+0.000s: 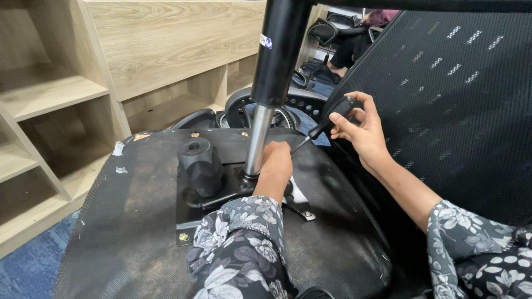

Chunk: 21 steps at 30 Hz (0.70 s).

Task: The person uses a screwdriver to tighten screws on the metal base of an office chair, securing the gas lift cylinder to the seat. The person then moves to tighten a screw on the gas lift cylinder itself.

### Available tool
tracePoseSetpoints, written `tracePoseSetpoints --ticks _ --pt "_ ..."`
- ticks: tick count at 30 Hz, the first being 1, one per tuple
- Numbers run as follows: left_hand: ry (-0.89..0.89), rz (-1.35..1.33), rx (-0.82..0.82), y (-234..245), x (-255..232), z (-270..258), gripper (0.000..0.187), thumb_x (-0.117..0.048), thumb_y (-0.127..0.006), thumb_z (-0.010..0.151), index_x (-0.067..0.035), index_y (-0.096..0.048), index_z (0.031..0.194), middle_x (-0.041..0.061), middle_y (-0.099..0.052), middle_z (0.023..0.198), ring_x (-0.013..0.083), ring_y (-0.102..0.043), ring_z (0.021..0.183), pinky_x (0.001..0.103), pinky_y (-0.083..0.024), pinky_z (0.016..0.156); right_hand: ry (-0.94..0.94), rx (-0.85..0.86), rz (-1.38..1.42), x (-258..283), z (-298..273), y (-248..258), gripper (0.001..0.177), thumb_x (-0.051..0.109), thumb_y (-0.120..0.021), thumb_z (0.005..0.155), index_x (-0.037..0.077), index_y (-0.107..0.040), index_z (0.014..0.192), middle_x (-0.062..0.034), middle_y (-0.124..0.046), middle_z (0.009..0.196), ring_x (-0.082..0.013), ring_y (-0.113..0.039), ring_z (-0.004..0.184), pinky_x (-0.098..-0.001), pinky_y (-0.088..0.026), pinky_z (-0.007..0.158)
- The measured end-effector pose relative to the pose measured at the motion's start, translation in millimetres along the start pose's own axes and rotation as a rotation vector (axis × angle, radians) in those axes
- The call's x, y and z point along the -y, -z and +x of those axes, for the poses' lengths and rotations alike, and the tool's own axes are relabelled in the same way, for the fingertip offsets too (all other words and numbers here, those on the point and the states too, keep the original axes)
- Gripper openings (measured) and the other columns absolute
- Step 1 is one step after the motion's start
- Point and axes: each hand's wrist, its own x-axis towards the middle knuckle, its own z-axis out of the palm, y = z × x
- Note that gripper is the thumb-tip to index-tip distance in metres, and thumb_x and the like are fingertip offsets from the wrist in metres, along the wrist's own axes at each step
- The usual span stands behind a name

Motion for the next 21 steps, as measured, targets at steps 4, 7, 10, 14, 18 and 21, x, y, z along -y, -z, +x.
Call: tracePoseSetpoints --ticks 4,7,10,14,18,21 --pt "0.008 -0.002 -0.008 1.0 -0.9 -1.7 0.024 0.001 -0.065 0.085 -0.002 -0.077 0.106 0.025 -0.072 0.109 0.0408 -0.070 0.107 0.047 -0.056 0.092 0.005 0.046 0.038 1.4 -2.1 0.1 0.063 0.004 -0.068 0.095 0.012 -0.039 0.150 -0.0115 -0.060 0.116 -0.0161 -0.069 0.084 -0.0308 -0.062 0.076" --pt "0.015 0.010 -0.029 0.0 -0.1 -0.1 0.026 0.002 -0.065 0.085 -0.002 -0.077 0.107 0.025 -0.072 0.109 0.0409 -0.070 0.107 0.047 -0.056 0.093 0.041 0.117 0.135 2.1 -1.8 0.9 0.069 0.006 -0.066 0.090 0.016 -0.038 0.152 -0.0095 -0.064 0.120 -0.0146 -0.071 0.085 -0.0287 -0.064 0.077" --pt "0.027 0.014 -0.011 -2.9 0.2 3.7 0.025 0.001 -0.065 0.087 -0.002 -0.077 0.109 0.025 -0.073 0.110 0.0408 -0.070 0.107 0.048 -0.056 0.093 0.034 0.079 0.111 1.8 0.9 2.4 0.062 0.008 -0.065 0.093 0.013 -0.042 0.151 -0.0110 -0.065 0.115 -0.0160 -0.070 0.084 -0.0295 -0.063 0.076" --pt "0.025 0.063 0.086 -3.4 -0.8 8.0 0.025 0.000 -0.066 0.086 -0.002 -0.077 0.109 0.024 -0.073 0.111 0.0395 -0.071 0.107 0.047 -0.056 0.093 0.012 -0.042 -0.059 0.9 0.2 -0.6 0.050 0.007 -0.069 0.099 0.004 -0.045 0.142 -0.0124 -0.060 0.106 -0.0183 -0.067 0.083 -0.0336 -0.060 0.074" --pt "0.014 0.052 0.070 -2.3 -1.6 6.6 0.024 0.001 -0.067 0.085 -0.002 -0.077 0.107 0.024 -0.073 0.110 0.0394 -0.071 0.106 0.046 -0.057 0.092 -0.015 0.019 -0.002 3.1 -0.7 2.0 0.052 0.010 -0.064 0.099 0.010 -0.046 0.147 -0.0091 -0.062 0.109 -0.0144 -0.068 0.087 -0.0308 -0.062 0.079" --pt "-0.002 0.041 0.024 -2.9 0.0 2.2 0.022 0.000 -0.066 0.087 -0.003 -0.078 0.105 0.023 -0.073 0.108 0.0395 -0.071 0.105 0.047 -0.057 0.092 0.008 0.141 0.190 2.9 0.4 2.3 0.063 0.006 -0.063 0.094 0.016 -0.039 0.151 -0.0049 -0.068 0.123 -0.0134 -0.069 0.087 -0.0298 -0.062 0.081"
